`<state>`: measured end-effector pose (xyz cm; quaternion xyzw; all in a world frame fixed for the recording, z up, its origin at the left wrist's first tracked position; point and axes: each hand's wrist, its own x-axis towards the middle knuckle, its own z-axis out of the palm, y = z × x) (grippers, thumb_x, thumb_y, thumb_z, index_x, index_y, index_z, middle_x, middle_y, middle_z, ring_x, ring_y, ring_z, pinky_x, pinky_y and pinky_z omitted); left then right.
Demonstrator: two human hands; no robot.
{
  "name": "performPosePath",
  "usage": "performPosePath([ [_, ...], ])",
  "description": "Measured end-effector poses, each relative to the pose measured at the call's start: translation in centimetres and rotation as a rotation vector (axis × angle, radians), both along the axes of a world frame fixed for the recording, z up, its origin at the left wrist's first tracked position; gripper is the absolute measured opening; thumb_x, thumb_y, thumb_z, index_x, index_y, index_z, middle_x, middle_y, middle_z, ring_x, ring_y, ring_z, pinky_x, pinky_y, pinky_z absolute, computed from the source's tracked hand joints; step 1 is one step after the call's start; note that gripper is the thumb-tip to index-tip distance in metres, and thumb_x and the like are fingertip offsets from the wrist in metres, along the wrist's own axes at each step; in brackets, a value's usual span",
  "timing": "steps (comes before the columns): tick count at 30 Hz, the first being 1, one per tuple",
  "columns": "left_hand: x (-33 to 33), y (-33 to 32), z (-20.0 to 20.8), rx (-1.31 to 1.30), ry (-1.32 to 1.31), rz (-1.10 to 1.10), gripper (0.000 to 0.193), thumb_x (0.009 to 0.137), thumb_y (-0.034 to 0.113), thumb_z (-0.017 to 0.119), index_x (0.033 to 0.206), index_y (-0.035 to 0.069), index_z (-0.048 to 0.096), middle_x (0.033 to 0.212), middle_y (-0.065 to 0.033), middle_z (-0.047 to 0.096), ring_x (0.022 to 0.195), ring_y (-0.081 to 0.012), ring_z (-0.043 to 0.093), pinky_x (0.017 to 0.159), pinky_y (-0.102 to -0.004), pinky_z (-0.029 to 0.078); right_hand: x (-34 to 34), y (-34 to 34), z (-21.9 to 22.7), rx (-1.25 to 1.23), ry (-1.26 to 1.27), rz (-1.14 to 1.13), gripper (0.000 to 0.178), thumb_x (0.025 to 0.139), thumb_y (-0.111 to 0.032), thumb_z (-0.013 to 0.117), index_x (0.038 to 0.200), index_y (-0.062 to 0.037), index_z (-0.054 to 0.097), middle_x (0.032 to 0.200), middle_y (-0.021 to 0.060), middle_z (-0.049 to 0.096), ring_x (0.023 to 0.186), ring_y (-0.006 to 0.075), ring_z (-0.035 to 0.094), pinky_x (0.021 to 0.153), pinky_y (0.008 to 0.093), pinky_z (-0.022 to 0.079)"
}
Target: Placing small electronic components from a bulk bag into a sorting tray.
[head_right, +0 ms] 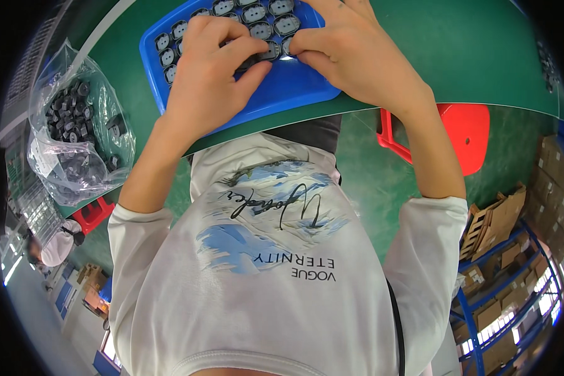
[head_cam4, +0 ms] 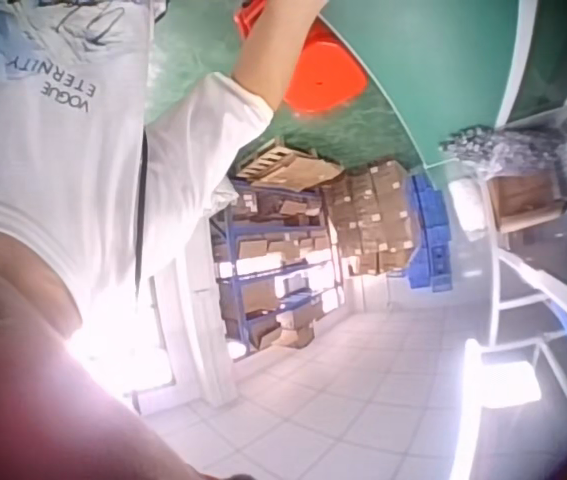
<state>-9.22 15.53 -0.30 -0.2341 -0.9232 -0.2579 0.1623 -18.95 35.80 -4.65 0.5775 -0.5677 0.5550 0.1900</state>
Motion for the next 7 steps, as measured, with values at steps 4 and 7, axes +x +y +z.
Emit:
performPosePath([
  [4, 0.2, -1.3, 1.0, -0.056, -0.063, 0.022, 0.031, 0.069, 0.009, 0.085, 0.098, 0.011, 0.074, 0.102, -0.0056, 0.061, 0.101, -0.029, 0.054, 0.087, -0.04, 0.048, 0.0, 0.0, 0.0, -0.01, -0.034, 0.024, 0.009, 0.076, -0.007, 0.075, 0.084, -0.0054, 0.076, 0.146, 0.0178, 0.048, 0.131, 0.0425, 0.04, 0.109, 0.0493, 0.036],
  [7, 0.6, -2.1, 1.2, -0.112, -0.108, 0.053, 0.035, 0.07, 0.011, 0.085, 0.104, 0.013, 0.073, 0.105, -0.0062, 0.06, 0.105, -0.029, 0.052, 0.092, -0.0412, 0.046, 2.8, 1.2, 7.5, 0.815, -0.301, -0.29, 0.013, 0.075, -0.009, 0.076, 0.088, -0.0058, 0.077, 0.147, 0.0187, 0.047, 0.133, 0.0416, 0.039, 0.111, 0.0512, 0.035],
])
